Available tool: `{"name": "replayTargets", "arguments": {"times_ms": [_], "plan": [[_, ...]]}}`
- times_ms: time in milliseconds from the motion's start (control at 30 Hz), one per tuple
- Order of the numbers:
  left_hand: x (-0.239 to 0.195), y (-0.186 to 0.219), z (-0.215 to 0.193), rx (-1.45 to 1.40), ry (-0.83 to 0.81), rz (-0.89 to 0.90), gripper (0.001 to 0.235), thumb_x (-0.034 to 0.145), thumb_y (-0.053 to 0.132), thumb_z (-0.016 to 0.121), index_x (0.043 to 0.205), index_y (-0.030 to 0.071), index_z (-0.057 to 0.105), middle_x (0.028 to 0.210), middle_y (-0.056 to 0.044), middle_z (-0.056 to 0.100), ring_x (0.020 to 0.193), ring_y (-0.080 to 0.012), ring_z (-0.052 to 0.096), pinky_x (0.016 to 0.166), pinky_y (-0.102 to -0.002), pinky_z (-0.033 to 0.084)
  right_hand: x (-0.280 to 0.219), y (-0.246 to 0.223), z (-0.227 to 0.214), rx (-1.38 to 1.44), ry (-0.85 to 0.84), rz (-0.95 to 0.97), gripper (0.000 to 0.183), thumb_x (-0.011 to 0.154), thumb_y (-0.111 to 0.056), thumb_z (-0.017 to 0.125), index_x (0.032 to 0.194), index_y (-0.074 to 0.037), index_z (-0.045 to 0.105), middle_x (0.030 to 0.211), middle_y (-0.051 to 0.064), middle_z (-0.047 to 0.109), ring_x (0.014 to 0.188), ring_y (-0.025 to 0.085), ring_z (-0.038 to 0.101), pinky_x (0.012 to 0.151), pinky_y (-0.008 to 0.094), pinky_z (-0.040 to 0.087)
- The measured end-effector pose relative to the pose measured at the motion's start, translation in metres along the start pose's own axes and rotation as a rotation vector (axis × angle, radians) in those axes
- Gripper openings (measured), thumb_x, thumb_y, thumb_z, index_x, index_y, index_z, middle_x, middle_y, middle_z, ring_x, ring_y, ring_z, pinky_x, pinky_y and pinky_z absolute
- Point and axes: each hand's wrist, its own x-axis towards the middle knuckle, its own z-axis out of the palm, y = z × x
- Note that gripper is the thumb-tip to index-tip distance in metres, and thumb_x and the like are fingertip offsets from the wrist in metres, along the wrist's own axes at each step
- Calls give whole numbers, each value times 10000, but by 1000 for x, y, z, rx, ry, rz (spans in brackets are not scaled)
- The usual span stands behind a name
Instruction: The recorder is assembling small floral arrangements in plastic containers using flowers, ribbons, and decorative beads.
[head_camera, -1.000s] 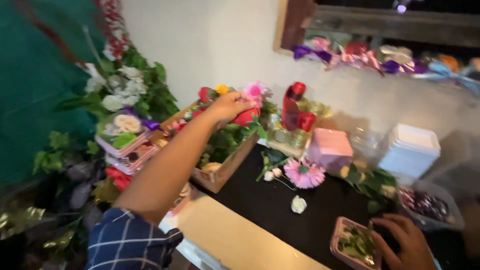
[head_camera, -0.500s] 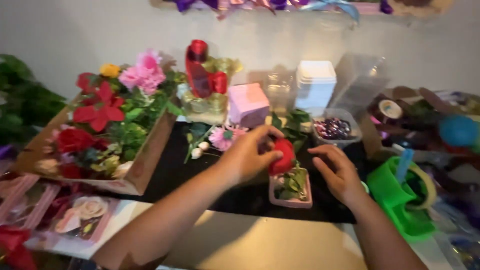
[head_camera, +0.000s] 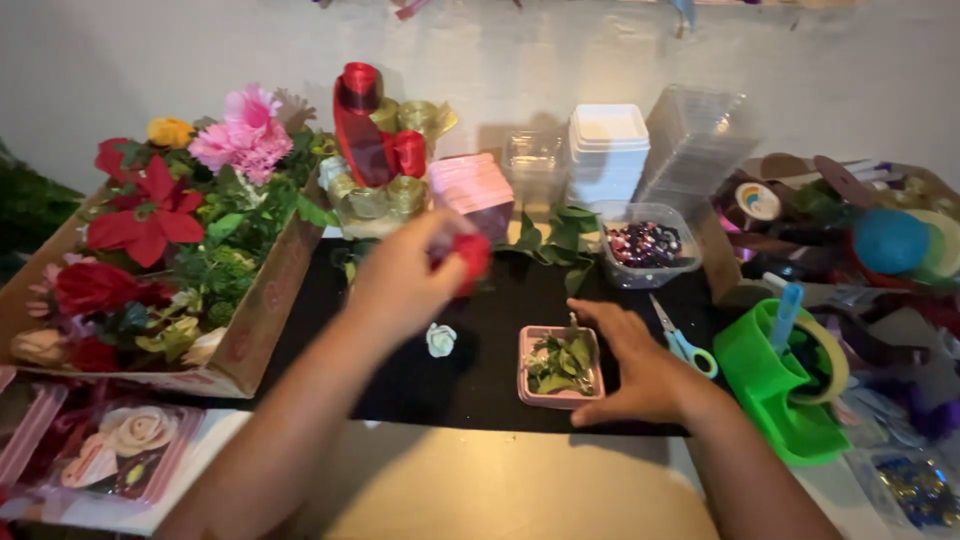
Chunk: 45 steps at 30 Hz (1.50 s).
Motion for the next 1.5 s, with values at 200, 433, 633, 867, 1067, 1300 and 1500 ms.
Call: {"name": "replayTargets", "arguments": {"times_ms": [200,433,633,867,1067,1300,1500], "plan": [[-24,-53,-77,438,-101,-230,292,824,179,692,1113,139,692,935,-160,742,901,-359,712,804,-451,540,3,3,6,24,-83,141,1197,609,-244,907,1609,-223,250,1453,126,455,1356,301,455,1143,399,361],[-47,-71,-40,571,168,206,339,729,59,692,1065,98,716,1122,-151,711,1083,-384,656,935,-471,532,6,10,10,202,-109,134,1078,656,-15,724,1576,-190,189,1571,135,366,1453,270,400,1160,397,330],[-45,-67,-1,431,-165,215,453,699,227,855,1097,84,692,1095,-145,683,1057,-361,636,869,-466,519,4,24,15,275,-28,70,1048,680,-48,804,1545,-142,220,1527,147,418,1412,271,443,1146,402,375],[-36,-83,19,234,-269,70,156,828,160,756,969,91,752,970,-109,759,932,-274,730,825,-390,560,7,20,14,219,-28,-2,1141,648,-191,932,1549,-132,236,1469,119,509,1263,246,528,1058,388,432],[-30,-19,49,2,-217,205,127,834,148,738,939,78,754,917,-109,754,873,-267,743,787,-375,577,5,20,16,215,5,-26,1147,644,-210,949,1551,-123,254,1425,123,541,1251,235,538,1043,385,434],[-23,-18,114,65,-253,417,98,769,189,758,854,142,778,890,-113,736,855,-332,707,738,-442,557,4,31,26,405,-17,-15,1153,655,-206,950,1571,-120,254,1388,115,529,1234,232,538,1056,372,457],[-23,-23,128,270,-383,313,117,795,220,722,889,187,785,898,-100,726,866,-337,705,733,-464,555,5,22,18,238,-15,-37,1181,628,-264,978,1561,-129,266,1362,96,543,1176,225,547,1036,366,458]]}}
